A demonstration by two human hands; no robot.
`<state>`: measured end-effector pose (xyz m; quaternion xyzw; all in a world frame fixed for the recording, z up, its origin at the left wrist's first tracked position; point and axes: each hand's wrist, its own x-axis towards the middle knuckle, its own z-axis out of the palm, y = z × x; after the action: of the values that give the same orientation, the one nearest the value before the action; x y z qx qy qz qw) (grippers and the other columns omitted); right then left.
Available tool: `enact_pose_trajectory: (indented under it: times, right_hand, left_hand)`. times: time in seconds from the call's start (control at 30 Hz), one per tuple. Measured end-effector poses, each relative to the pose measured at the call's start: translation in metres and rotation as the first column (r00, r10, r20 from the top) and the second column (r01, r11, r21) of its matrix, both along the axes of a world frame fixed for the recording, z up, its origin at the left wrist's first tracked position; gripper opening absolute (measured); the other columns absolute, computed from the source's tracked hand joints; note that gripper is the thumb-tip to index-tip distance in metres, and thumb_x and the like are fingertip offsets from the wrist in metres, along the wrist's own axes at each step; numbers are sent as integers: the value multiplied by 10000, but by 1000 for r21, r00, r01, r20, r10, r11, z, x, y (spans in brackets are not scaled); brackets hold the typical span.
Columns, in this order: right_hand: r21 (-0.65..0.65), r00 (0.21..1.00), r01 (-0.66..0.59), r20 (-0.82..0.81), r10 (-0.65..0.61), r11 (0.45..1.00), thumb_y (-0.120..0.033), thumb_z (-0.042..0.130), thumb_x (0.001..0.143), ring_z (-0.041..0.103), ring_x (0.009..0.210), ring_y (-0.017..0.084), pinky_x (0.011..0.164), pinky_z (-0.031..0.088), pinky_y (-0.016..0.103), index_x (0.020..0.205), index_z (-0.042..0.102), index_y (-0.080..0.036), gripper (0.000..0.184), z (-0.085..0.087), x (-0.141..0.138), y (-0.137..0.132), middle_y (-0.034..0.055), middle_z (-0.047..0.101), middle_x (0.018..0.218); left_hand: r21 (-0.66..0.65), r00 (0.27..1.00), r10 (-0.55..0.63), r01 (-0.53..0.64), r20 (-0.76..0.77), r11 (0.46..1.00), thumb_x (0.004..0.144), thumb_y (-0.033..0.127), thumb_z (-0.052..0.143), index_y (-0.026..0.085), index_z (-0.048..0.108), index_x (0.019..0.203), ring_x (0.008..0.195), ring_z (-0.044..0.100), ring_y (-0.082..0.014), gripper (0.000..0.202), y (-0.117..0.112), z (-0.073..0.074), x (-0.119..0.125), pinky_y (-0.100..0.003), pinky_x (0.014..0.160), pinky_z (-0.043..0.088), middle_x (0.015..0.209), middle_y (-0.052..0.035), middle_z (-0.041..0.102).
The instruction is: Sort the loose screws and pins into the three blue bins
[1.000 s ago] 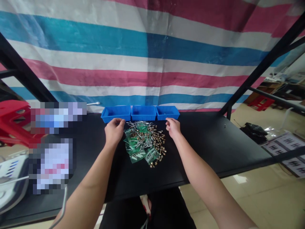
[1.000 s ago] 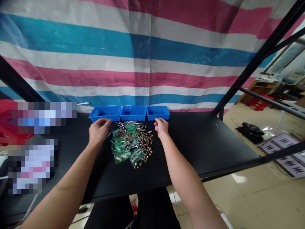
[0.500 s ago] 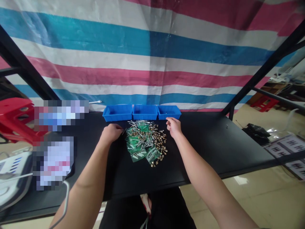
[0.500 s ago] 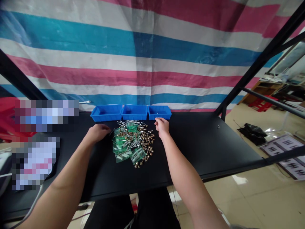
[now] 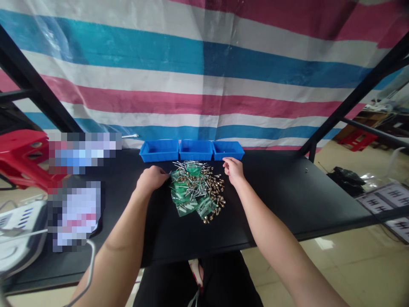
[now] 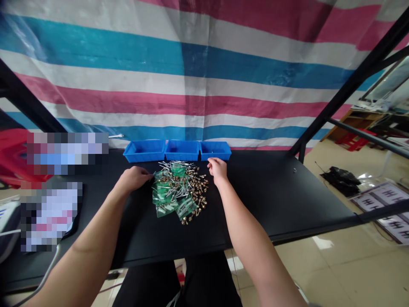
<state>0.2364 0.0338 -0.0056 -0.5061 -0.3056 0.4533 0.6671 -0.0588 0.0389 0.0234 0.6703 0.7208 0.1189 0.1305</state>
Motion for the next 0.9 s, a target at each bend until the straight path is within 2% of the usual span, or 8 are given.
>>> enact_pose_trajectory:
  times: [0.33, 0.63, 0.9]
  right_hand:
    - [12, 999, -24, 23, 24, 1000, -265, 697, 625, 322, 296, 23, 331, 139, 182, 682, 613, -140, 161, -4, 1, 1, -48, 523, 448]
    - [10, 998, -29, 47, 29, 1000, -263, 684, 627, 324, 303, 26, 332, 148, 188, 687, 619, -141, 150, -5, 1, 2, -47, 525, 446]
    - [25, 998, -33, 58, 31, 999, -289, 687, 581, 325, 306, 27, 332, 146, 190, 675, 629, -139, 187, -6, 0, 3, -48, 525, 443]
  left_hand:
    - [-53, 999, 10, -12, -39, 999, 663, 429, 582, 224, 737, 805, 781, 667, -311, 294, -6, 7, 6, -309, 588, 467, 846, -144, 716]
    - [-69, 998, 19, -23, -52, 997, 674, 428, 577, 221, 736, 862, 838, 665, -334, 321, -7, 6, 7, -339, 627, 489, 924, -159, 710]
    - [-114, 997, 17, -26, -74, 993, 708, 384, 538, 220, 715, 936, 945, 646, -350, 332, -12, 11, 12, -386, 736, 509, 1022, -155, 692]
